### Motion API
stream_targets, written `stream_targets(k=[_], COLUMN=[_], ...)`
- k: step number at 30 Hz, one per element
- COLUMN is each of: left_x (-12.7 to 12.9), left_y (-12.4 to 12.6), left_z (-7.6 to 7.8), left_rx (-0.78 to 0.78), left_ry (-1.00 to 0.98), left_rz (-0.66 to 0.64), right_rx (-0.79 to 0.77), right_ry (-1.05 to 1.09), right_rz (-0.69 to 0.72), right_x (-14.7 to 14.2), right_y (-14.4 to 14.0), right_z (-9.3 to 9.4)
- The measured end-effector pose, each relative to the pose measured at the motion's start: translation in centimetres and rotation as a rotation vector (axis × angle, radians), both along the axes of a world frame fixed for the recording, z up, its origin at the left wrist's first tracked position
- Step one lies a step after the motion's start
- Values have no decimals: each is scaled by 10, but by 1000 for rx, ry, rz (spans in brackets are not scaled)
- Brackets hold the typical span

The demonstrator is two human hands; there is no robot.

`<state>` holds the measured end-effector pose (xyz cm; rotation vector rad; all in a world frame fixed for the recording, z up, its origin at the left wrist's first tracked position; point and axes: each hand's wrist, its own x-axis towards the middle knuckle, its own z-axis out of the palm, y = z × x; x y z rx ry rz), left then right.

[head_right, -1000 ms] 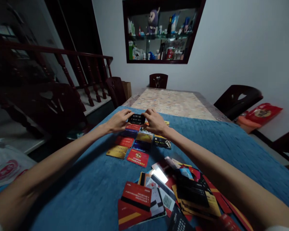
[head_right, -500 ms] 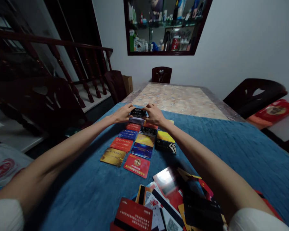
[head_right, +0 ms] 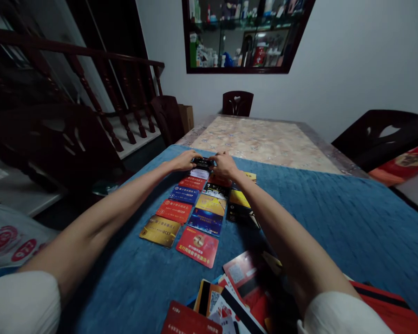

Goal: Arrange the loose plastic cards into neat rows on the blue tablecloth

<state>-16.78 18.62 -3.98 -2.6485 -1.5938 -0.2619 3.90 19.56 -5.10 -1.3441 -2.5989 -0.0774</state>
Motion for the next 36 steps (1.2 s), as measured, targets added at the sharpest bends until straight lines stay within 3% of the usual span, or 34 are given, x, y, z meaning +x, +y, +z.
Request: stream_targets(k=[13, 23, 30, 36], left_x=[3, 5, 1, 3], left_y=[13, 17, 5, -25], left_z=[-4, -12, -12, -6], left_rx=[-133, -116, -31, 92], left_ry=[-39, -30, -57, -126], left_rz=[58, 60, 93, 116], right_rx=[-51, -81, -62, -3], right_ry=[-73, -109, -87, -43], right_rz=[-56, -80, -93, -100], right_x=[-7, -11, -7, 5], right_y=[14, 13, -4, -25], right_z=[-14, -14, -4, 11])
